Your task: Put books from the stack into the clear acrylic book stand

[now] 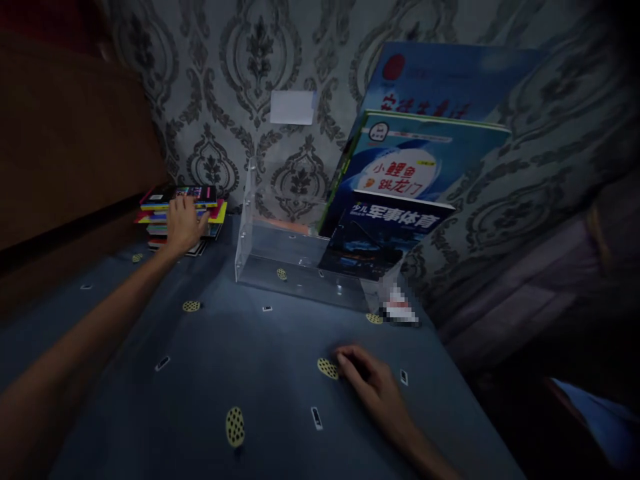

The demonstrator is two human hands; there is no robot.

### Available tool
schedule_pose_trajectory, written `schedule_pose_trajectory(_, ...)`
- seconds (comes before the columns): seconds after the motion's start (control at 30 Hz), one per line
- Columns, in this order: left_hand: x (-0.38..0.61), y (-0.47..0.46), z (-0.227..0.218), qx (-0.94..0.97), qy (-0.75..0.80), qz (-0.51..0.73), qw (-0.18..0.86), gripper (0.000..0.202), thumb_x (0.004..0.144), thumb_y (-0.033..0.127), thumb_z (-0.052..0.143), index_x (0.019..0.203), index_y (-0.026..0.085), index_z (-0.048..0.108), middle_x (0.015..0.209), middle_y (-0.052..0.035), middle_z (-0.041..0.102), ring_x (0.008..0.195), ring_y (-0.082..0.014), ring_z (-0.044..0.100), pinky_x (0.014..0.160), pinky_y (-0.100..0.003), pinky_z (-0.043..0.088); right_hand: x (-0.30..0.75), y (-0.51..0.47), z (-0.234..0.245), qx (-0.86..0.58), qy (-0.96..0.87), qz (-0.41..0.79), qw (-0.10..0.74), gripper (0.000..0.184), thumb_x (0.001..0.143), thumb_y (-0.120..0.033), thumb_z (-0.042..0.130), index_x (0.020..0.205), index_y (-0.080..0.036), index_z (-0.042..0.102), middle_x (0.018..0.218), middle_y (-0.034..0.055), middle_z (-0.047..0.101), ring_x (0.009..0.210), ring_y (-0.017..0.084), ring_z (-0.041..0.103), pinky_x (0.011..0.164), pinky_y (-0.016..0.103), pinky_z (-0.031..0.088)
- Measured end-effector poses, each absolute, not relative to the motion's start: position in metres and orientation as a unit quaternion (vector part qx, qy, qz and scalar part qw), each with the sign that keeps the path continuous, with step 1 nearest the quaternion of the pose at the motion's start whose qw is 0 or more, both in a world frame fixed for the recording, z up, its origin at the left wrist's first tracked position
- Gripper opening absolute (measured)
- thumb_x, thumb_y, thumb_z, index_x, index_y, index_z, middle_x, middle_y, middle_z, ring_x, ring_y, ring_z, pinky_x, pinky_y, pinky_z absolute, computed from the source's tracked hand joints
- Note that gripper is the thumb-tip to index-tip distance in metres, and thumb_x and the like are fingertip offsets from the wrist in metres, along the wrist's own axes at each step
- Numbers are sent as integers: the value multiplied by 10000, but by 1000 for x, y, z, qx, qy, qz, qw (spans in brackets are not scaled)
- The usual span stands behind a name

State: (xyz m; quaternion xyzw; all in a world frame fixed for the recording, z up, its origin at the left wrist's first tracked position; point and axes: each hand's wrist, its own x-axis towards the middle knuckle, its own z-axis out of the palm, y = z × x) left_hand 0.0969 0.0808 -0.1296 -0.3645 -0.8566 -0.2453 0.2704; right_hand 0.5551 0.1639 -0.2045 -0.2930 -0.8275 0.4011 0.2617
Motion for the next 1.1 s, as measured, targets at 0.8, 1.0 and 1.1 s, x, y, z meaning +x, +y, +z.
schedule_pose_trajectory(0.8,62,80,-103,-473,-853,-8,219,343,971,280,443,1179,85,633,1183,-249,662,1103,-394,644,917,-490,466,553,169,-206,-332,-841,369,217,511,882,-679,514,733,-223,690,711,50,701,688,233,686,640,290,562)
schedule_pose_trajectory(1.0,76,56,-110,-506,-827,36,241,393,917,66,355,1231,60,591,1193,-260,633,1142,-361,622,942,-468,477,553,166,-204,-322,-843,374,216,505,883,-667,508,761,-219,707,708,50,700,681,233,674,624,302,547)
schedule_pose_trajectory(1.1,81,38,-121,-526,-807,52,265,389,898,57,369,1197,86,615,1169,-244,632,1173,-359,590,981,-495,471,553,164,-202,-321,-842,377,215,491,878,-659,522,759,-217,700,741,58,719,713,241,684,646,312,550)
